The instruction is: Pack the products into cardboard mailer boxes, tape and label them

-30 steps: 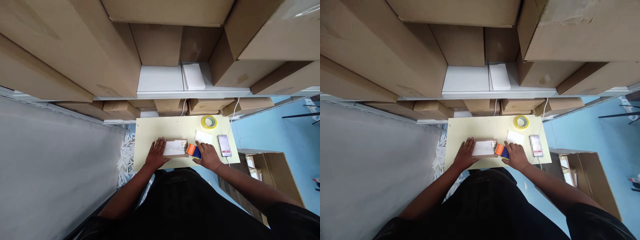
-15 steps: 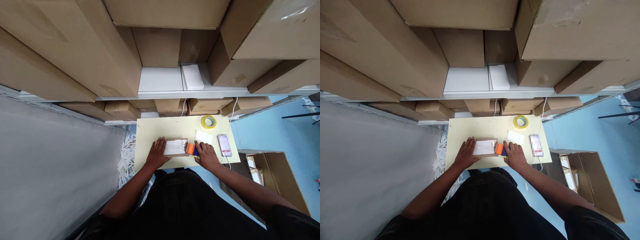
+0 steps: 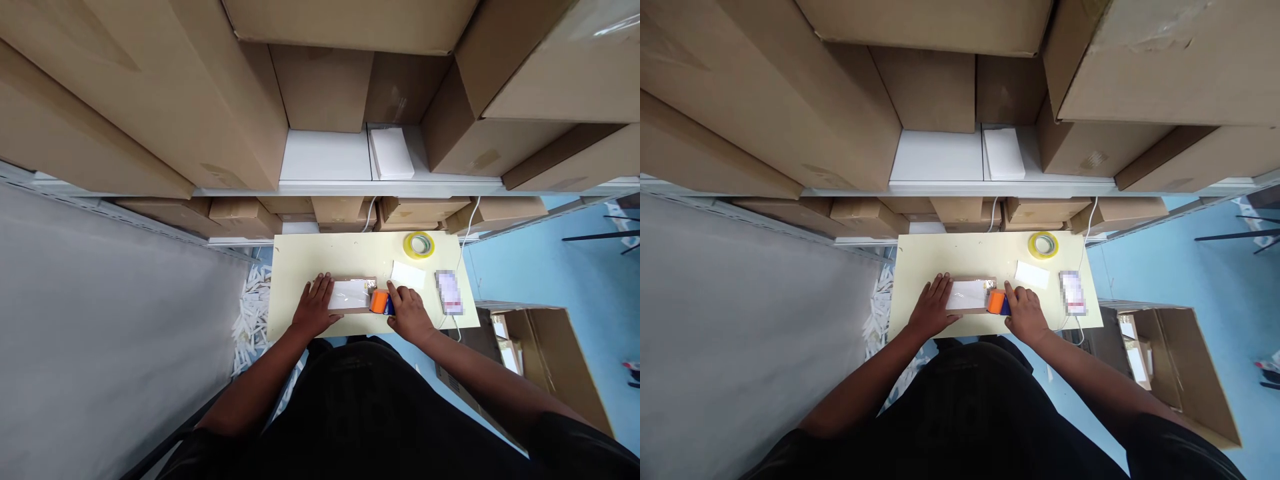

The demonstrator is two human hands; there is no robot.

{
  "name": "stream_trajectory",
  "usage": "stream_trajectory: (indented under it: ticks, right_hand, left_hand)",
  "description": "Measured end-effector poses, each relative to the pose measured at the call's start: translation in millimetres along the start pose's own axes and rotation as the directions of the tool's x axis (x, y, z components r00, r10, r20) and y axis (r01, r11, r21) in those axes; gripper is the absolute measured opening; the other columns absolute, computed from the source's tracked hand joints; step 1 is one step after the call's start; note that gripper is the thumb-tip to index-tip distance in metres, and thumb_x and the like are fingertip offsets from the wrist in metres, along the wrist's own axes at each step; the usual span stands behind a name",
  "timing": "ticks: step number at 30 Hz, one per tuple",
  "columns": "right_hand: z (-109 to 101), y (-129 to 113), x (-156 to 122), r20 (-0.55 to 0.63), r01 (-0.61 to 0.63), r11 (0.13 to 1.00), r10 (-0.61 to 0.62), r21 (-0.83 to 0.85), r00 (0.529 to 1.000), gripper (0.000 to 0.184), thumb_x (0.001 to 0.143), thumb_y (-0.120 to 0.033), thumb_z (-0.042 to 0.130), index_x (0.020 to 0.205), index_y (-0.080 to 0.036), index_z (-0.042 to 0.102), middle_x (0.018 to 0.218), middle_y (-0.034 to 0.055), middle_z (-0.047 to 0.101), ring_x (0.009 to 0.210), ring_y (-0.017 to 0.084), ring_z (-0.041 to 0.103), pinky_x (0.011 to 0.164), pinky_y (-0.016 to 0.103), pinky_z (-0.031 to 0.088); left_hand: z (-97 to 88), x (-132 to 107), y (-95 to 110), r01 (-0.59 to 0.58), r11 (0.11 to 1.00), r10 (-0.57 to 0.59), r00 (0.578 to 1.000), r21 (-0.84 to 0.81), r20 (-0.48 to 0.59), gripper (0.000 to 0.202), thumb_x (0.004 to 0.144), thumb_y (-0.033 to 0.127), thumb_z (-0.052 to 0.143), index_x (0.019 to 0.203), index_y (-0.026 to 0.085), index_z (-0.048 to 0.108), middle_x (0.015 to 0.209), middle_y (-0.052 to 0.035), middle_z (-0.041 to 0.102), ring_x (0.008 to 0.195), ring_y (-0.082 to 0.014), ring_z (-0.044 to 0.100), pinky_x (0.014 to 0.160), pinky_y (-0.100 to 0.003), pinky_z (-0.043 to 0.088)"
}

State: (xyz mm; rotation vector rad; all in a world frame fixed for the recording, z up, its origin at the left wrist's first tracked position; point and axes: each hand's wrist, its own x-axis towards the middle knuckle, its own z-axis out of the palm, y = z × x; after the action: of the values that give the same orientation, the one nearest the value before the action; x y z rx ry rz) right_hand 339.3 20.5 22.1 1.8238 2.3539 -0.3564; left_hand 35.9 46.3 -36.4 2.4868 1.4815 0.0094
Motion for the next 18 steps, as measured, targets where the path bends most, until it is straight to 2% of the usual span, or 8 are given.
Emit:
stream_trajectory:
  ticks: [6, 13, 15, 18]
  right_hand:
    - [-2, 5, 4, 0.176, 0.026, 0.995, -0.042, 0.092, 0.984, 0.096, 0.082, -0.018, 0.063, 0.165, -0.019, 0.015, 0.130, 0.0155, 0.055, 0.110, 0.031, 0.058, 0.096, 0.040, 0.049]
    - [-25, 18, 17, 0.172, 0.164, 0.986, -0.159, -0.016, 0.972, 0.075, 0.086, -0.027, 0.059, 0.155, -0.009, 0.037, 0.122, 0.0191, 0.061, 0.105, 0.033, 0.059, 0.093, 0.043, 0.047]
    - [-34, 29, 23, 0.170, 0.232, 0.972, -0.222, -0.039, 0.960, 0.075, 0.086, -0.030, 0.059, 0.155, -0.010, 0.037, 0.120, 0.0185, 0.062, 0.103, 0.034, 0.059, 0.092, 0.043, 0.047]
    - [-42, 60, 25, 0.180, 0.313, 0.946, -0.295, -0.083, 0.938, 0.079, 0.086, -0.033, 0.059, 0.158, -0.012, 0.034, 0.117, 0.0180, 0.062, 0.103, 0.035, 0.059, 0.090, 0.044, 0.046]
  left_hand:
    - [1.0, 0, 0, -0.006, 1.000, 0.006, 1.000, -0.014, -0.017, 0.103, 0.091, 0.069, 0.054, 0.166, 0.013, 0.013, 0.171, -0.0177, 0.018, 0.160, -0.0347, 0.012, 0.127, -0.055, 0.016]
    - [1.0, -1, -2, -0.011, 1.000, 0.010, 1.000, -0.022, -0.015, 0.104, 0.090, 0.070, 0.055, 0.166, 0.012, 0.014, 0.171, -0.0180, 0.021, 0.160, -0.0337, 0.012, 0.129, -0.054, 0.014]
    - [1.2, -1, -3, -0.019, 1.000, 0.019, 1.000, -0.023, -0.013, 0.103, 0.091, 0.071, 0.053, 0.166, 0.012, 0.014, 0.171, -0.0176, 0.020, 0.160, -0.0334, 0.013, 0.129, -0.054, 0.014]
    - [2.1, 0, -4, -0.027, 0.999, 0.026, 1.000, -0.018, -0.012, 0.101, 0.092, 0.072, 0.051, 0.166, 0.013, 0.015, 0.171, -0.0170, 0.019, 0.160, -0.0333, 0.012, 0.129, -0.053, 0.013]
